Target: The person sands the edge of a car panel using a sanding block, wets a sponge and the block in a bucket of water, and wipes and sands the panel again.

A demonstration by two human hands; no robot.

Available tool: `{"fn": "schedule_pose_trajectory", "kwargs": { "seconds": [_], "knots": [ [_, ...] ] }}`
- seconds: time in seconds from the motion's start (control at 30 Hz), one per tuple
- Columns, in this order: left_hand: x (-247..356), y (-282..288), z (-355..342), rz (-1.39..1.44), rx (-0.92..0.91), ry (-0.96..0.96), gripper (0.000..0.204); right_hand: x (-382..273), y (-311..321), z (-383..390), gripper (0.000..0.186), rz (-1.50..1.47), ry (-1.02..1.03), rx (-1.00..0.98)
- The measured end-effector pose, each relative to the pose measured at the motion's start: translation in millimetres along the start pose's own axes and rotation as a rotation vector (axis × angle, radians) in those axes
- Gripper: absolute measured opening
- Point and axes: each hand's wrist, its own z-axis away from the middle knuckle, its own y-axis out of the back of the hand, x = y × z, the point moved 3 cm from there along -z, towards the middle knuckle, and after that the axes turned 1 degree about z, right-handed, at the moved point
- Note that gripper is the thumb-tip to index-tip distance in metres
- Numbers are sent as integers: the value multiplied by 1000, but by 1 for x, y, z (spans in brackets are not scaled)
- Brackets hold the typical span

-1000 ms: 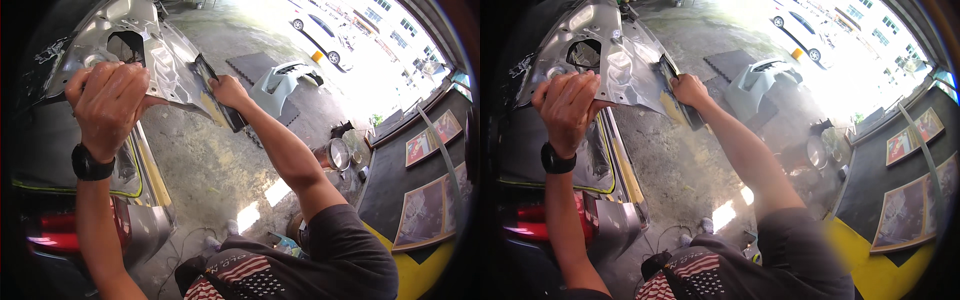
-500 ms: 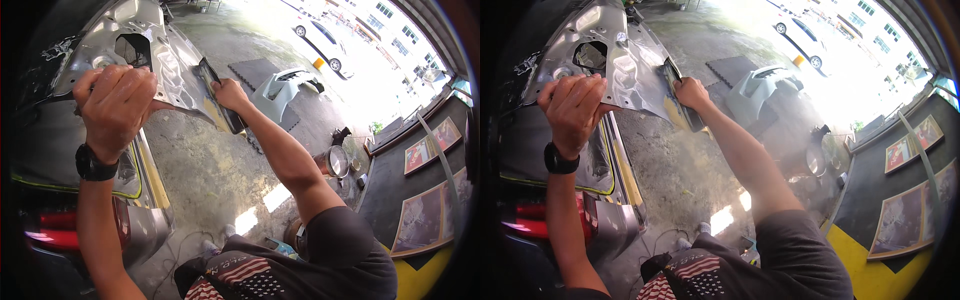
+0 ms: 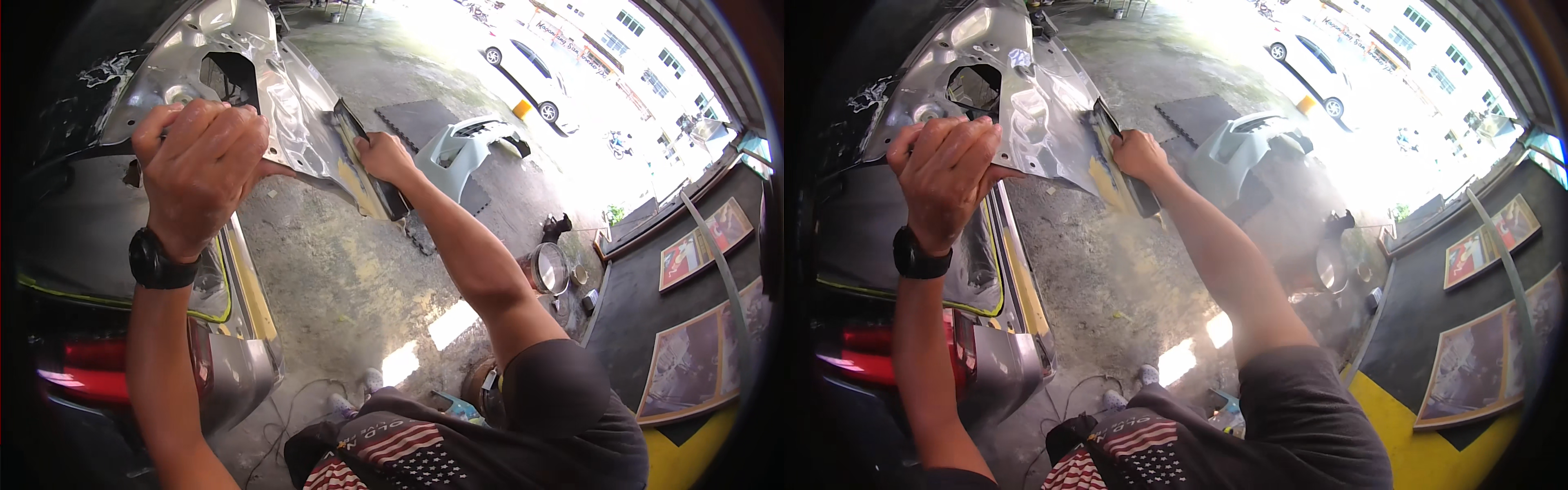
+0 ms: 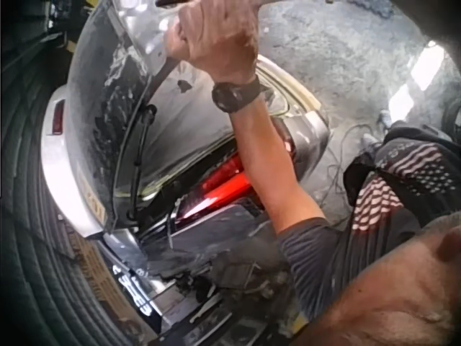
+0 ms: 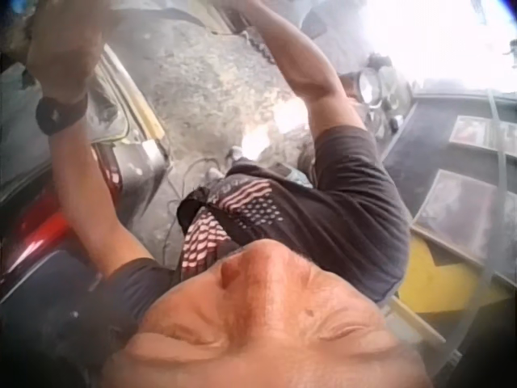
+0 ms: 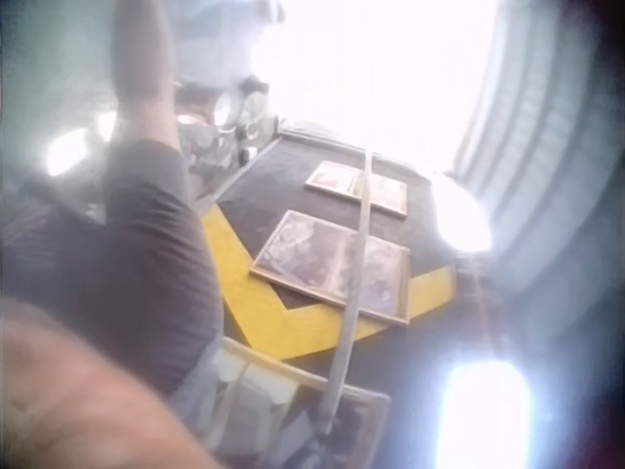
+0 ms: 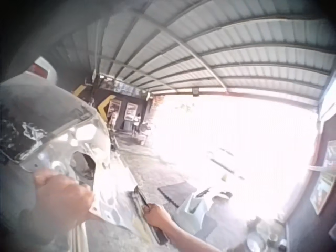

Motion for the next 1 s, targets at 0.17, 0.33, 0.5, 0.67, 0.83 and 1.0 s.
{"fn": "schedule_pose_trajectory", "kwargs": {
  "seconds": [0.17, 0.33, 0.5, 0.67, 0.83, 1.0],
  "knots": [
    [-1, -5, 9, 46, -3, 29, 32, 21, -3, 53, 46, -44, -38, -22],
    [-2, -5, 10, 41, -6, 22, 32, 6, -3, -8, 48, 56, -65, 115],
    [-1, -1, 2, 74, -12, 38, 29, 6, -2, 10, 48, -11, 30, 74],
    [-2, -10, 12, 94, 77, 30, 26, 25, -3, 69, 50, -144, 54, 60],
    [-3, -7, 15, 87, 31, 4, 39, 14, -8, 2, 56, -16, -17, 135],
    [0, -7, -3, 114, 40, -4, 17, 36, -13, 5, 55, -92, 69, 54]
  ]
}}
